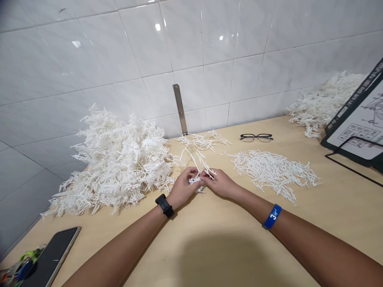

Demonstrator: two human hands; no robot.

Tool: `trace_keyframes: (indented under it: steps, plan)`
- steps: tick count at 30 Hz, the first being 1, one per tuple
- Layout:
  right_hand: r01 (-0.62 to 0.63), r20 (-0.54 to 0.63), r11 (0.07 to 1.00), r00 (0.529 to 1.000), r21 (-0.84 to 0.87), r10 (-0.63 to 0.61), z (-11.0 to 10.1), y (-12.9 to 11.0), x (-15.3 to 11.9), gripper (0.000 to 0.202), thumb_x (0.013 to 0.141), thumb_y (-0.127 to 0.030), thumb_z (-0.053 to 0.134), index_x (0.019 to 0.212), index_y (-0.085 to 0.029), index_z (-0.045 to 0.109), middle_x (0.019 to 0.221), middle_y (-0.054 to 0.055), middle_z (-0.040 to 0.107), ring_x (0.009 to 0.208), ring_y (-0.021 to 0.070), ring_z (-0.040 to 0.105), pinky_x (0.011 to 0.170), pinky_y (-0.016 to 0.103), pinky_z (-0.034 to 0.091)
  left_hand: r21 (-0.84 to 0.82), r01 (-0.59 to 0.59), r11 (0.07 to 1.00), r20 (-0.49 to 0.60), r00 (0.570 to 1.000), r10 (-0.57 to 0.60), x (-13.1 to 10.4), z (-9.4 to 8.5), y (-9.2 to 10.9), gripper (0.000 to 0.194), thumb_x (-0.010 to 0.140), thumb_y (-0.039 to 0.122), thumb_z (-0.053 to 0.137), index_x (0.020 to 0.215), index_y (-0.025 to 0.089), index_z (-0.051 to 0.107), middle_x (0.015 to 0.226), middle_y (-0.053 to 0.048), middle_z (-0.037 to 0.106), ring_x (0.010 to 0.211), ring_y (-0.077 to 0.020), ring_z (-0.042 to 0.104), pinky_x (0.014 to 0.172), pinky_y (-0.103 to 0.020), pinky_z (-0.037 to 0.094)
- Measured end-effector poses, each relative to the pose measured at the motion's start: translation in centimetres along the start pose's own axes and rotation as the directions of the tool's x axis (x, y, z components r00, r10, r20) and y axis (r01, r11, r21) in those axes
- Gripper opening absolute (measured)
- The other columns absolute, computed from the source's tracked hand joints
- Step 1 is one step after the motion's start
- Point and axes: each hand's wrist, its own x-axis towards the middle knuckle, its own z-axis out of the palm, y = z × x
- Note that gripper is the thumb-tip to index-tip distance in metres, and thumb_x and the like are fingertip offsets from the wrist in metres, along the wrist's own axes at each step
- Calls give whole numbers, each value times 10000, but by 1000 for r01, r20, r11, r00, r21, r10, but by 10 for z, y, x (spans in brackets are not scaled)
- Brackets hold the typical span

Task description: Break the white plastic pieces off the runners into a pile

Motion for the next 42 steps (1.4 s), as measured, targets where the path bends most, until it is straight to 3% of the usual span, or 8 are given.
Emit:
trace_keyframes:
  steps: [4,11,16,19,23,31,37,42]
  plan:
    - [-82,52,985,996,151,75,-2,6,3,264,849,-430,560,739,-190,563,626,-28,514,587,125,452,564,261,346,23,5,1000,-124,992,-2,0,-2,0,274,767,273,709,996,207,573,990,-38,624,877,-176,572,802,-304,447]
    - [-120,134,938,988,325,80,-2,13,3,354,851,-522,588,764,-182,540,608,-45,467,556,104,410,540,251,311,189,-188,964,-165,962,220,-4,-2,7,55,828,225,655,851,219,704,1120,-81,604,1108,-246,542,994,-387,397]
    - [-140,166,919,983,368,83,-3,12,4,339,841,-505,615,768,-179,551,621,-41,482,564,102,423,551,249,332,212,-187,959,-87,974,209,-5,-1,9,109,872,227,586,860,204,691,959,-71,655,943,-216,593,881,-353,446]
    - [-152,154,911,983,384,99,-2,12,5,361,852,-524,595,749,-182,540,645,-21,523,577,109,452,574,259,370,214,-137,967,-113,980,164,-4,-1,7,78,841,197,586,817,194,661,897,-64,679,891,-212,600,841,-344,446]
    - [-113,126,933,989,342,73,0,9,4,372,875,-547,559,801,-183,548,669,-20,514,598,114,459,568,255,372,164,-60,985,-134,988,82,-2,-1,5,61,819,190,576,809,188,637,851,-49,689,833,-194,604,789,-317,447]
    - [-27,88,1000,996,3,26,4,0,-2,306,872,-457,570,737,-183,550,667,-30,484,640,127,421,588,255,315,74,-47,996,25,999,46,-2,-1,0,80,848,190,514,863,180,591,827,-23,644,750,-151,553,703,-262,416]
    - [66,124,996,991,-62,-57,3,3,-1,352,925,-450,487,689,-189,494,646,-29,433,633,132,384,591,263,293,64,-46,997,91,995,40,-1,-4,-2,111,897,242,456,874,182,547,802,-6,582,725,-146,483,682,-260,372]
    - [88,181,996,980,17,-89,0,1,-1,353,931,-452,477,705,-184,521,653,-24,448,652,138,405,615,267,308,-20,-48,999,150,987,51,1,-6,-6,122,900,277,459,884,182,534,812,-8,568,761,-154,482,715,-264,387]
